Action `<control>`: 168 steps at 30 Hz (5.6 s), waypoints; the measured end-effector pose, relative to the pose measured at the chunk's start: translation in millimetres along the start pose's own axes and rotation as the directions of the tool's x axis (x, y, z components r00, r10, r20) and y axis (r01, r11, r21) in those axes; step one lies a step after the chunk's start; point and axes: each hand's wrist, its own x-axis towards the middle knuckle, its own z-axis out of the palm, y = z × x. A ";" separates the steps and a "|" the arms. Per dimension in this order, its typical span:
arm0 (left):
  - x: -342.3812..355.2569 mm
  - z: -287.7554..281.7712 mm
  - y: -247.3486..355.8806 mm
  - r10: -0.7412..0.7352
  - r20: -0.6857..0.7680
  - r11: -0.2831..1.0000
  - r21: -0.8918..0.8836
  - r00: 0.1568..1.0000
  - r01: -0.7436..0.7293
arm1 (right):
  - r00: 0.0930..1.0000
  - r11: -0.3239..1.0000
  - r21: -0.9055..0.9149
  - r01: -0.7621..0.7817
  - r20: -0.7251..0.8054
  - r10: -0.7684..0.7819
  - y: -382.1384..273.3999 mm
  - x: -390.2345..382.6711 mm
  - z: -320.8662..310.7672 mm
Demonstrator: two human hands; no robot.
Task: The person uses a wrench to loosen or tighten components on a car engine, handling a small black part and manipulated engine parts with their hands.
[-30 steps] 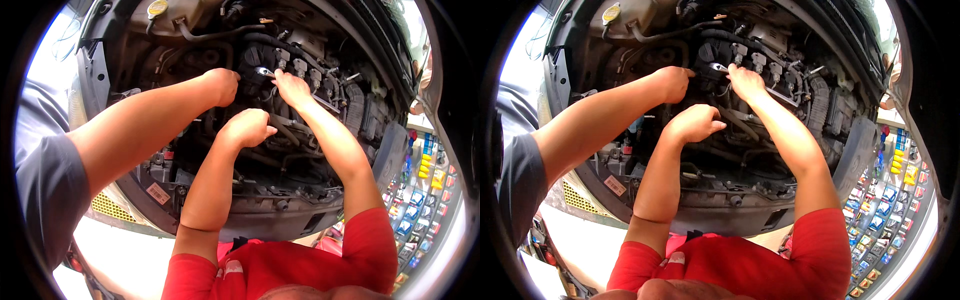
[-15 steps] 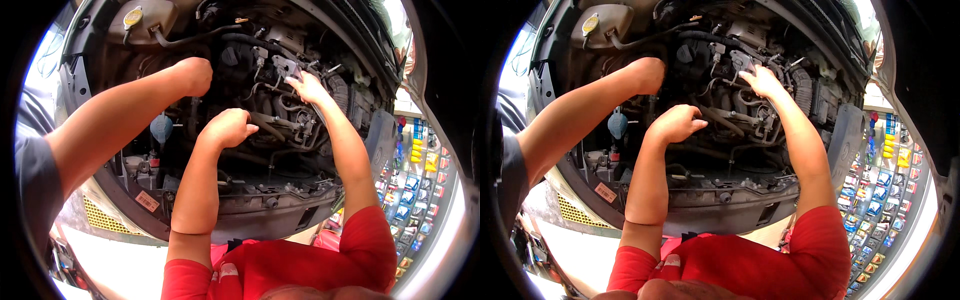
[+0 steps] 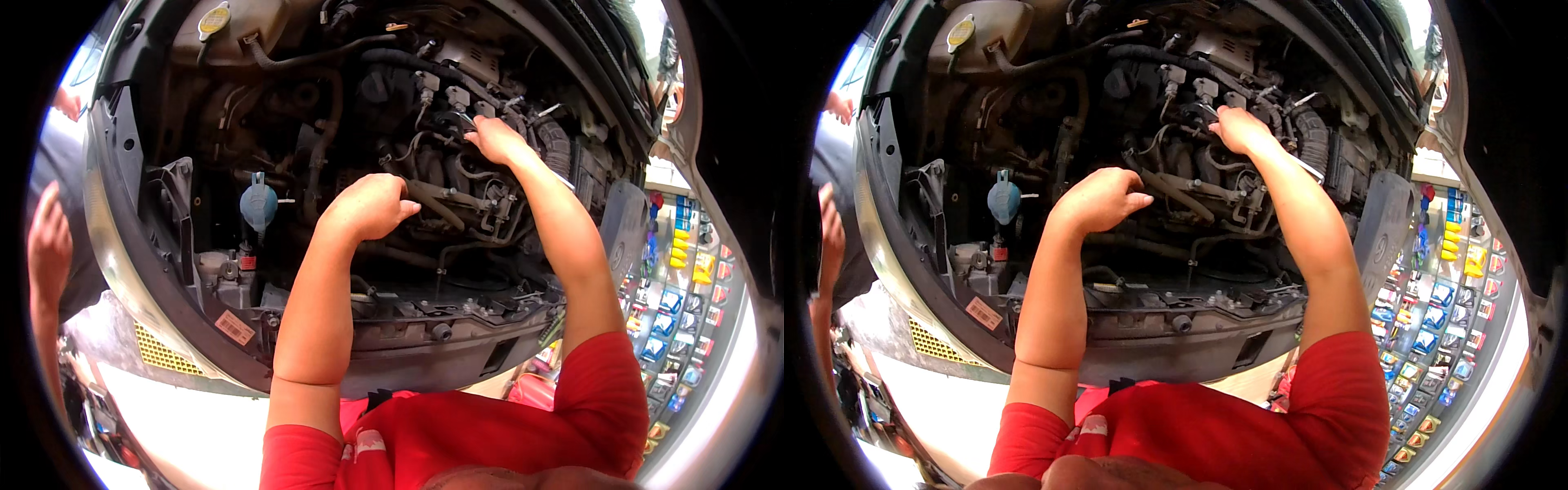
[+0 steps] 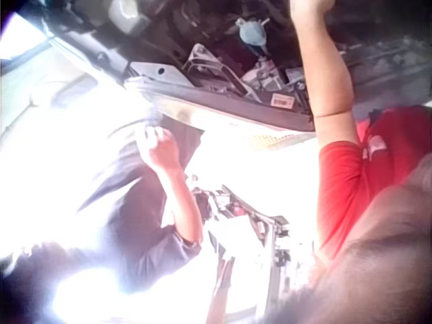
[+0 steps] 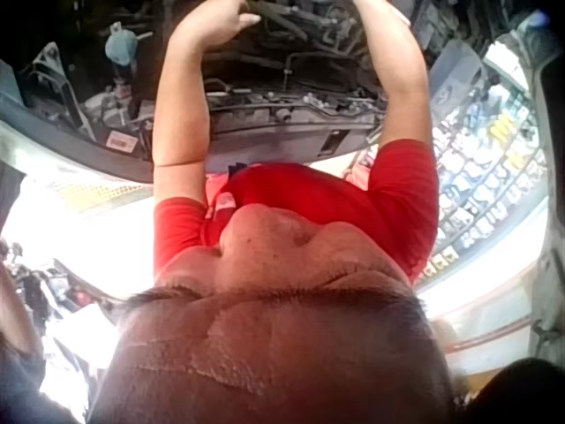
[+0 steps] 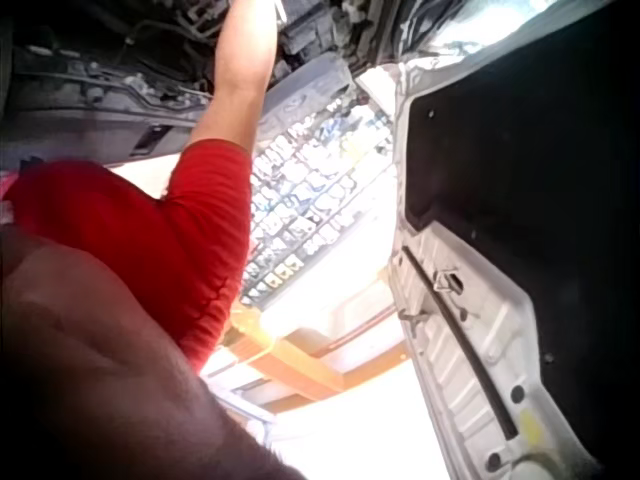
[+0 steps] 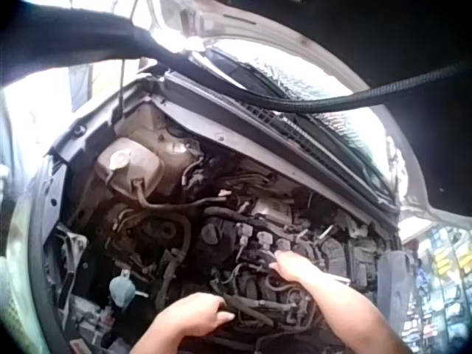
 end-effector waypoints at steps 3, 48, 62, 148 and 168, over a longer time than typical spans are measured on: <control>0.8 0.2 2.5 -0.002 0.004 1.000 -0.007 1.000 0.002 | 1.000 0.999 0.018 -0.031 0.000 0.031 -2.2 2.5 5.7; 0.5 -0.9 3.6 0.046 -0.008 0.996 0.075 0.999 -0.045 | 0.974 0.947 0.283 -0.149 -0.123 0.189 -22.4 -16.1 43.9; -1.4 -4.9 3.3 0.014 0.004 0.997 0.078 1.000 -0.014 | 0.964 0.961 0.078 -0.266 -0.002 0.267 -51.1 -12.5 -2.1; 1.1 1.5 -0.8 0.046 -0.063 0.997 0.068 0.997 -0.041 | 0.995 0.988 0.155 0.007 -0.095 0.008 -1.2 -16.1 14.6; 2.6 1.3 2.8 0.037 -0.044 0.999 0.040 0.998 -0.035 | 0.916 0.787 0.560 -0.260 -0.115 0.384 -30.1 -3.4 66.9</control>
